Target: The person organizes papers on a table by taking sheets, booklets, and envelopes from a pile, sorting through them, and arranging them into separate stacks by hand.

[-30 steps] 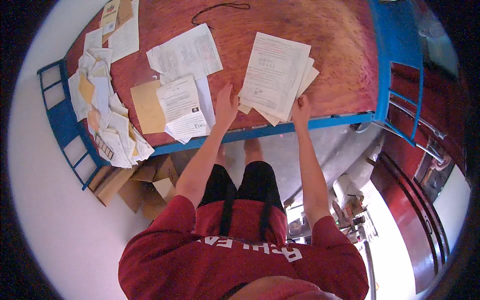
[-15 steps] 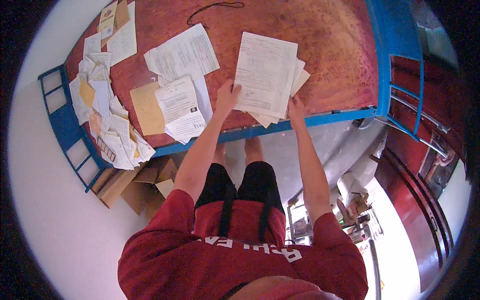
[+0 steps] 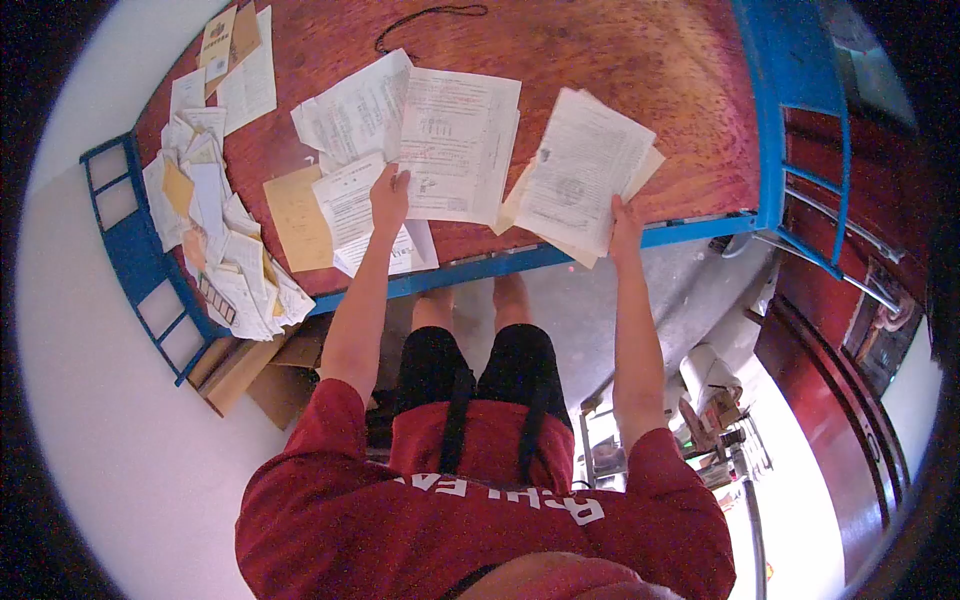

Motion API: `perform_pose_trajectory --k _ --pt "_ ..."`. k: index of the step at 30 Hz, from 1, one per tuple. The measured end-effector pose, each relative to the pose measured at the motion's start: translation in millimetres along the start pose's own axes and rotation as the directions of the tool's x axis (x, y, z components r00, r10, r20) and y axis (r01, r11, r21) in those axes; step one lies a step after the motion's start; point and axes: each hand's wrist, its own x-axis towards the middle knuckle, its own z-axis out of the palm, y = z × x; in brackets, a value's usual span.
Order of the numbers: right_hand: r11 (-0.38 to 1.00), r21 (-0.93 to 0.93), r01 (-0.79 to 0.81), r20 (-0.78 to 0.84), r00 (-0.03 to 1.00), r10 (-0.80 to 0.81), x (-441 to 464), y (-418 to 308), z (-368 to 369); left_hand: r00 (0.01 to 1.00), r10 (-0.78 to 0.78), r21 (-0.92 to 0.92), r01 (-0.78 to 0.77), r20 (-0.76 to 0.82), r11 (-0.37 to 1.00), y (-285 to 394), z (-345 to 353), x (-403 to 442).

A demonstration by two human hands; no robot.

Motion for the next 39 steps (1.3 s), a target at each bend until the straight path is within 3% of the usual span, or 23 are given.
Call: perform_pose_trajectory --k 2,3,5,7,8,11,12,14,17,18,20,21,22,23,25,26,27,29,30,32,35,39 --pt "0.902 0.366 -0.23 0.143 0.971 0.19 -2 -28 -13 1.0 -0.021 -0.041 0.021 0.005 0.999 -1 1 -1" --pt "0.902 0.365 -0.232 0.146 0.971 0.191 -1 -35 -13 0.998 -0.05 -0.054 0.053 0.05 0.997 0 4 -3" --pt "0.974 0.207 -0.088 0.213 0.976 0.043 1 -47 -10 0.992 -0.081 -0.066 0.088 0.093 0.994 1 14 -5" --pt "0.965 0.214 -0.153 0.195 0.975 0.111 -4 -68 8 0.983 0.019 -0.38 0.054 0.185 0.924 8 28 -9" --pt "0.95 0.225 -0.215 0.176 0.968 0.178 -7 -80 20 0.981 0.045 -0.237 0.001 0.191 0.972 19 28 -13" --pt "0.964 0.212 -0.161 0.218 0.969 0.114 -8 -125 51 0.975 -0.04 -0.229 0.091 0.219 0.969 8 58 -15" --pt "0.964 0.21 -0.161 0.223 0.968 0.113 -2 -109 62 0.979 -0.008 -0.155 0.041 0.205 0.987 25 52 -18" --pt "0.959 -0.176 0.222 0.076 0.974 -0.212 13 -60 91 0.978 -0.009 -0.134 0.038 0.208 0.99 31 56 -19" --pt "0.944 -0.289 0.16 0.205 0.973 -0.102 13 -78 102 0.971 -0.001 -0.127 0.032 0.241 0.991 23 59 -19" --pt "0.945 -0.287 0.159 0.21 0.973 -0.101 11 -88 104 0.963 0.01 -0.143 0.029 0.269 0.989 18 60 -19" --pt "0.976 -0.212 -0.058 0.129 0.988 0.087 7 -105 109 0.973 -0.005 -0.194 0.051 0.23 0.98 9 57 -17" --pt "0.976 -0.21 -0.053 0.137 0.987 0.083 3 -107 113 0.981 -0.021 -0.251 0.07 0.193 0.966 7 54 -16" --pt "0.92 -0.373 0.12 -0.019 0.99 -0.137 -2 -109 115 0.945 -0.172 -0.513 0.299 0.28 0.805 5 50 -15" --pt "0.801 -0.545 0.247 -0.134 0.918 -0.374 -6 -111 116 0.946 -0.175 -0.516 0.298 0.275 0.803 2 46 -12" --pt "0.784 -0.532 0.32 -0.029 0.918 -0.395 -17 -133 122 0.864 -0.376 -0.736 0.49 0.336 0.468 14 26 -6" --pt "0.768 -0.511 0.387 0.07 0.909 -0.411 -22 -144 130 0.839 -0.396 -0.85 0.481 0.374 0.216 19 18 -6" --pt "0.766 -0.51 0.392 0.076 0.907 -0.413 -26 -147 142 0.839 -0.399 -0.852 0.477 0.37 0.213 10 19 -5" --pt "0.927 -0.118 0.357 0.185 0.925 -0.333 -29 -151 172 0.844 -0.328 -0.901 0.358 0.424 -0.244 -16 27 4" --pt "0.926 -0.116 0.36 0.192 0.923 -0.335 -31 -154 185 0.845 -0.332 -0.903 0.352 0.419 -0.246 -17 26 9" --pt "0.987 0.045 0.153 0.168 0.973 -0.158 -31 -159 206 0.804 -0.349 -0.859 0.353 0.481 -0.371 -7 23 19" --pt "0.993 0.075 0.092 0.204 0.973 -0.106 -27 -152 221 0.735 -0.347 -0.761 0.344 0.583 -0.55 14 23 31" --pt "0.996 0.004 0.084 0.201 0.976 -0.083 -21 -141 235 0.724 -0.374 -0.766 0.327 0.58 -0.554 24 30 42"
